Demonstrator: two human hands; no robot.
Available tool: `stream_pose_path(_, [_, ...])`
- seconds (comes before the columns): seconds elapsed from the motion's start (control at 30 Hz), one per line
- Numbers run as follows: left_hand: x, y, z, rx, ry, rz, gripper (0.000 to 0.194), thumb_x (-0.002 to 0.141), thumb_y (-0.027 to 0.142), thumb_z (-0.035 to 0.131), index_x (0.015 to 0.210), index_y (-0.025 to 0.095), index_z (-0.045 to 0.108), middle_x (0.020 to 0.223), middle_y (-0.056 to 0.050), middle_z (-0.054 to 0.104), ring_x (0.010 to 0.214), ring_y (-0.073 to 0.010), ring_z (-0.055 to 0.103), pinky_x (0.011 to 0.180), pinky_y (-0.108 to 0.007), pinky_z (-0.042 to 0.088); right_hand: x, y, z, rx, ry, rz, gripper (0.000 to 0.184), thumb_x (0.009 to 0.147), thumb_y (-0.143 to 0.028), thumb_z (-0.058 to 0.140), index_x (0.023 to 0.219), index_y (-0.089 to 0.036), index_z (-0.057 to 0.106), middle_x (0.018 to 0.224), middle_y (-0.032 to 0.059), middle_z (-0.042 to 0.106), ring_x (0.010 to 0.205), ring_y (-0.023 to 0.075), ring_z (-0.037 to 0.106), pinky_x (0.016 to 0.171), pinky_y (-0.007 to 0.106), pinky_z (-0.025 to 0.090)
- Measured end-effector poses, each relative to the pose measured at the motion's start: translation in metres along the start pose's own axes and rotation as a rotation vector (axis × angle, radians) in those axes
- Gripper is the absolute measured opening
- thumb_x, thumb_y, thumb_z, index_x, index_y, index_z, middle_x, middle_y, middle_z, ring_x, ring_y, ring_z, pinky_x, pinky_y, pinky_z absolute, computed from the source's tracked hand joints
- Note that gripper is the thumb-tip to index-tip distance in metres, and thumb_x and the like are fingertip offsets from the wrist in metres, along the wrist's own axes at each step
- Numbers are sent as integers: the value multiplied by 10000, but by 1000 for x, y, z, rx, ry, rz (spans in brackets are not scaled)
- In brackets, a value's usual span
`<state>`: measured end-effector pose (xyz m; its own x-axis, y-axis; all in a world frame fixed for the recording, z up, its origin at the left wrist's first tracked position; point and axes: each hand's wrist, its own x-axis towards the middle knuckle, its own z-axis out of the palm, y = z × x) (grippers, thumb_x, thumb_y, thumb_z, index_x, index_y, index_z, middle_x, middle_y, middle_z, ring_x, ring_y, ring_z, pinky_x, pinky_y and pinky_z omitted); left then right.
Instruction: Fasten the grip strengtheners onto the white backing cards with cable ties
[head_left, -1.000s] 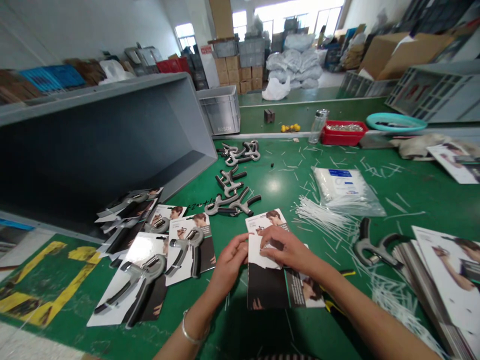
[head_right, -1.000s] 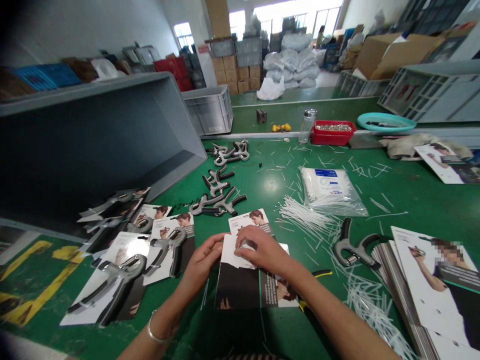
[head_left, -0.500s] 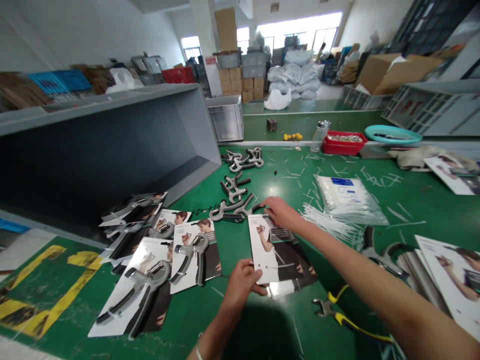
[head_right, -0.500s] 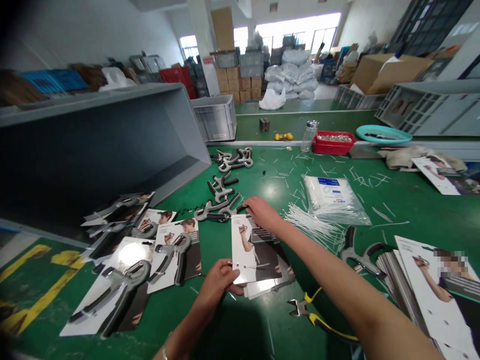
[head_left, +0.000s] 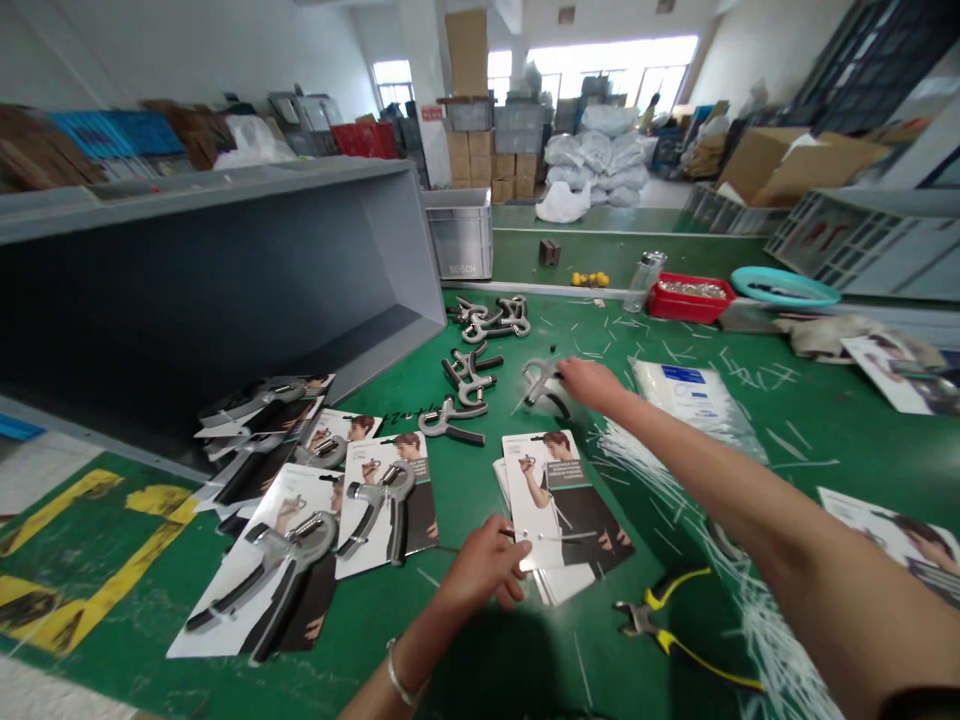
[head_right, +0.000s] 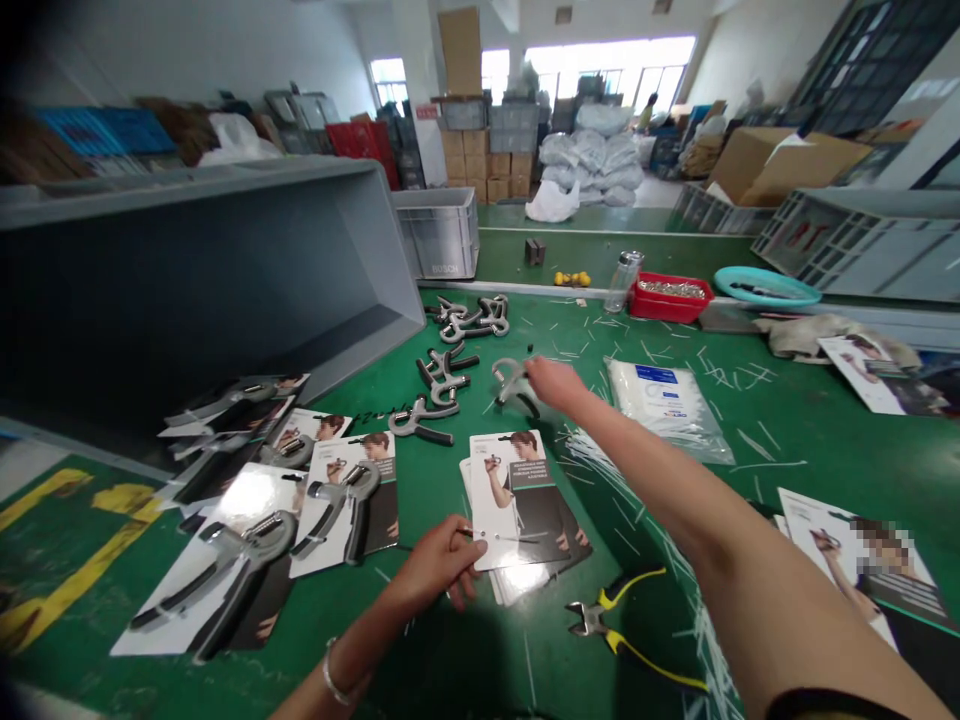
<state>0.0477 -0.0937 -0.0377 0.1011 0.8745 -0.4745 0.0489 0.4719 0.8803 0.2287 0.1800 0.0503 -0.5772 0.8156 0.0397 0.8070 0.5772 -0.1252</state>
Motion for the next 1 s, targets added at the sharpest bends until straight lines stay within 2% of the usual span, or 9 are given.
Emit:
stream_pose_path(0.13, [1,29,-28,241,274,232,442,864,506,571,1163,181,558,795,-29,679,553,-141,629,494,-232,462,-69,20,-18,135,1,112,215,936,-328,471,892,-169,609,685,44,648,582,164,578,550,261,388])
stream_pose_path(0.2, [10,45,-30,178,288,347,449,885,439,554,1249,177,526,971,-78,694,689,-154,666,586,-258,515,-103,7,-10,455,-99,152,236,904,-404,504,829,-195,585,583,-15,594,444,128,496,473,247,325])
stream_pose_path(0.3, [25,61,-20,146,232,509,548,855,318,609,1369,195,463,1274,-140,612,968,-187,660,807,-322,542,-133,-23,10,585,-118,138,220,827,-390,593,717,-205,549,570,-25,563,466,122,472,477,242,270])
stream_pose_path(0.37, [33,65,-12,238,218,578,497,852,268,616,1336,209,525,1301,-126,602,1062,-204,627,906,-348,507,-140,-40,23,534,-99,121,194,817,-352,603,705,-203,548,600,-10,578,520,131,484,503,248,271])
stream_pose_path(0.47, [38,61,-10,396,208,629,281,888,253,578,1152,214,664,1162,-83,669,1070,-212,614,951,-354,467,-145,-53,35,465,-92,125,163,851,-325,569,752,-196,566,677,24,621,575,143,507,535,256,292])
stream_pose_path(0.63, [35,47,-16,577,151,660,177,901,242,579,1022,212,705,1055,-59,704,1059,-219,587,993,-374,418,-166,-62,43,351,-193,144,245,922,-397,513,813,-189,585,768,84,656,657,189,573,579,282,325])
stream_pose_path(0.73, [36,44,-17,629,126,684,175,917,245,567,1030,208,696,1047,-57,700,1050,-216,578,973,-364,418,-183,-66,44,335,-108,164,205,942,-378,505,911,-192,586,889,105,657,778,226,605,657,302,391])
stream_pose_path(0.83, [46,47,-11,665,186,719,202,946,225,518,1052,209,689,1070,-58,684,1054,-209,573,972,-359,416,-195,-71,45,459,7,71,117,913,-251,555,1017,-204,580,1039,93,629,946,228,591,812,324,443])
stream_pose_path(1.0, [71,58,7,702,248,713,224,916,154,531,1061,200,696,1089,-71,673,1067,-216,574,983,-371,415,-198,-81,54,595,61,9,82,921,-202,551,891,-226,624,967,52,626,957,215,572,867,340,444])
